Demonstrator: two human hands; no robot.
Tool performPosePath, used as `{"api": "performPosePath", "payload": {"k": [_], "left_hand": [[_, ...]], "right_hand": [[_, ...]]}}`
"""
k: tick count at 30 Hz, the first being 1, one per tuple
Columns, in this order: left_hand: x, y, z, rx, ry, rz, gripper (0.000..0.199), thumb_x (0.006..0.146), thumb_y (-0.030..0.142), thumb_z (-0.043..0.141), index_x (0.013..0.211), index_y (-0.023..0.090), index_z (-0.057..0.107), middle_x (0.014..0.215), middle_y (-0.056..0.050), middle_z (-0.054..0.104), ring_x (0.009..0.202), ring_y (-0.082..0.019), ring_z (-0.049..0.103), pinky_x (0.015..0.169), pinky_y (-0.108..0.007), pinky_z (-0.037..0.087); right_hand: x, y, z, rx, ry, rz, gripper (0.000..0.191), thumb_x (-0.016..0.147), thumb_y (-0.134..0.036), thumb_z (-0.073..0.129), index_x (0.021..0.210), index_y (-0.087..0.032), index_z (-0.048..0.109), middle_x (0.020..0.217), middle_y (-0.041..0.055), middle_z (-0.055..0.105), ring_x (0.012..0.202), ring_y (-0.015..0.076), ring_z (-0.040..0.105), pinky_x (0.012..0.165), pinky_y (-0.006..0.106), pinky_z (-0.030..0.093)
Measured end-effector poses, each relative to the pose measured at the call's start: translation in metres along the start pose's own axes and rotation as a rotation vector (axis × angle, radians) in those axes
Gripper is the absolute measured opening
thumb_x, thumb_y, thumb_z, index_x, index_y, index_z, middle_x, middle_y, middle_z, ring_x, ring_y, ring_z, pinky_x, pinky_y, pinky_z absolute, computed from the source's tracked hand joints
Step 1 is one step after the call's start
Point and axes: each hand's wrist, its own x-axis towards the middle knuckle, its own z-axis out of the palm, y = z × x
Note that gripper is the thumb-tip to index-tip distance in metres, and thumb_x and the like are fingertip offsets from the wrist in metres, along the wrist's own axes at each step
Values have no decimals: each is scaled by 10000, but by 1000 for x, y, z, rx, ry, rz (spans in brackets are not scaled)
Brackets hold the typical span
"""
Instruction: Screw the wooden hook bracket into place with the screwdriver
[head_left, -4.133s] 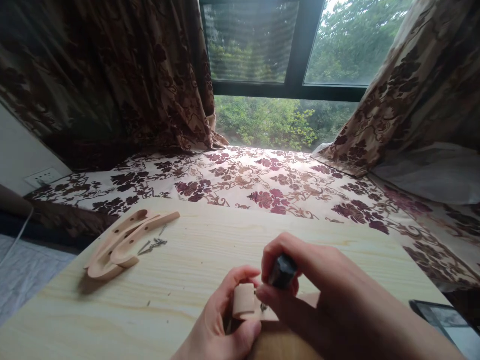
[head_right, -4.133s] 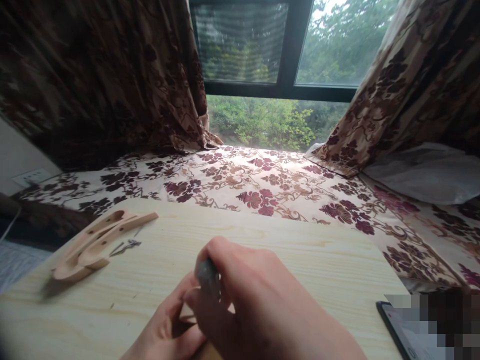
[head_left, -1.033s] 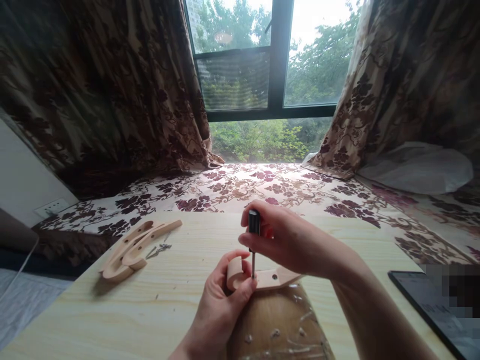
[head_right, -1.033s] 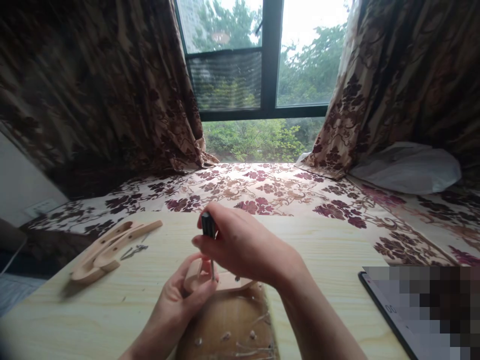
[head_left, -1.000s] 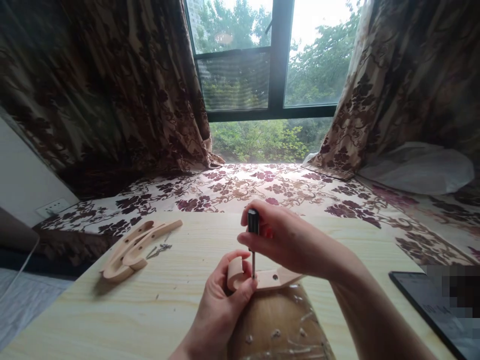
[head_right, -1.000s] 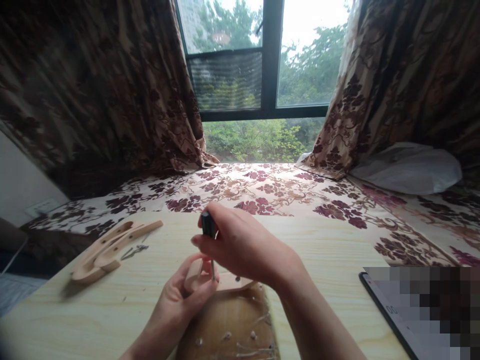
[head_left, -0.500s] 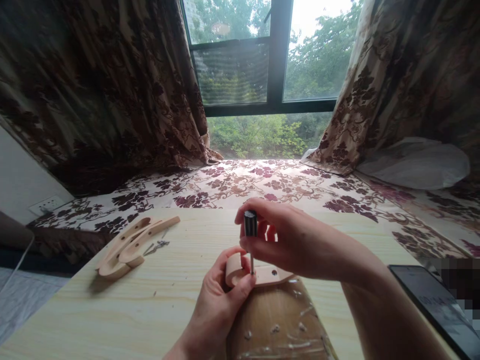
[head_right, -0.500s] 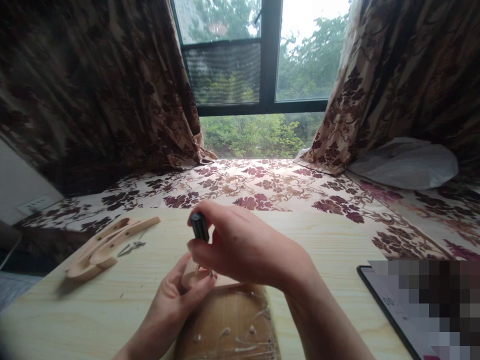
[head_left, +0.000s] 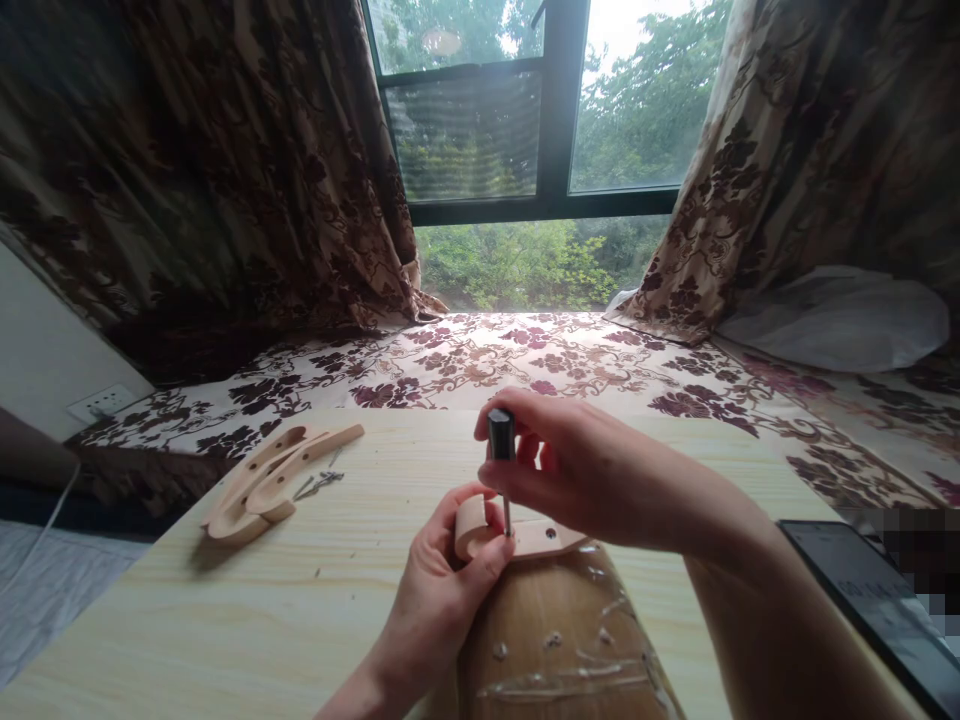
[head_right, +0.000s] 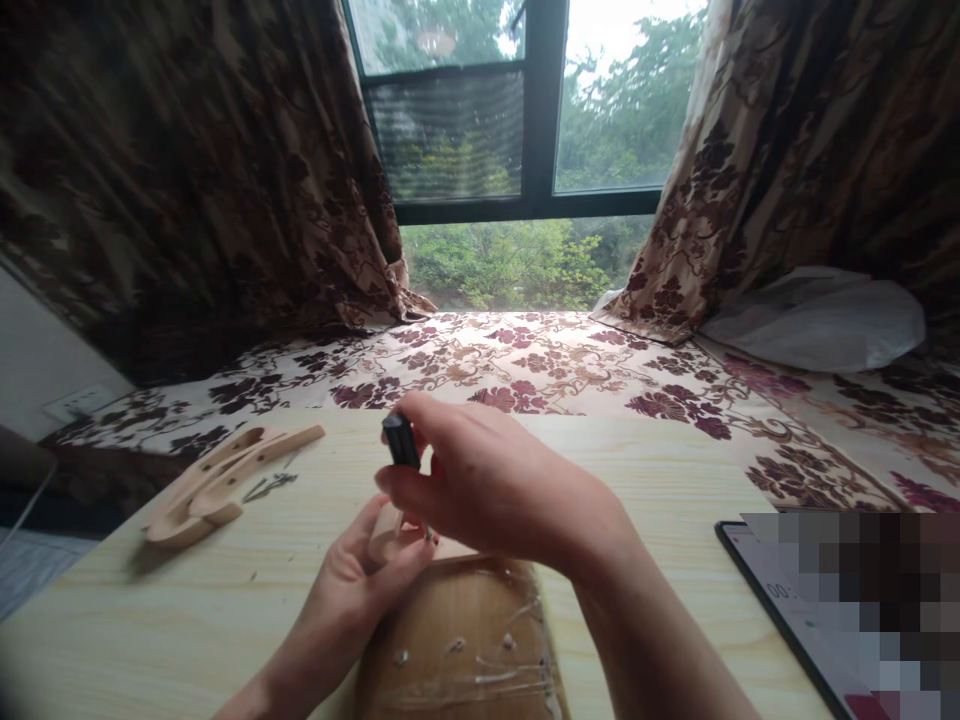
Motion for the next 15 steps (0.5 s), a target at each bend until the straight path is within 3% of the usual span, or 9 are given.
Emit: {"api": "performPosePath", "payload": {"k": [3, 15], "left_hand": [[1, 0, 0, 3, -12, 0, 336, 774, 348, 696, 1034, 203, 540, 848, 17, 595, 770, -122, 508, 721, -211, 413], [1, -1, 1, -68, 56, -31, 356, 718, 325, 743, 998, 223, 549, 786, 36, 601, 710, -99, 508, 670, -184, 416]], "right_hand": [[-1, -3, -2, 45, -35, -1, 52, 831, -169, 552, 849, -199, 513, 743, -46, 558, 615, 73, 503, 539, 208, 400], [1, 1, 3, -3, 19, 3, 94, 830, -215, 573, 803, -195, 485, 720, -40, 561, 611, 86, 532, 544, 224, 413]]}}
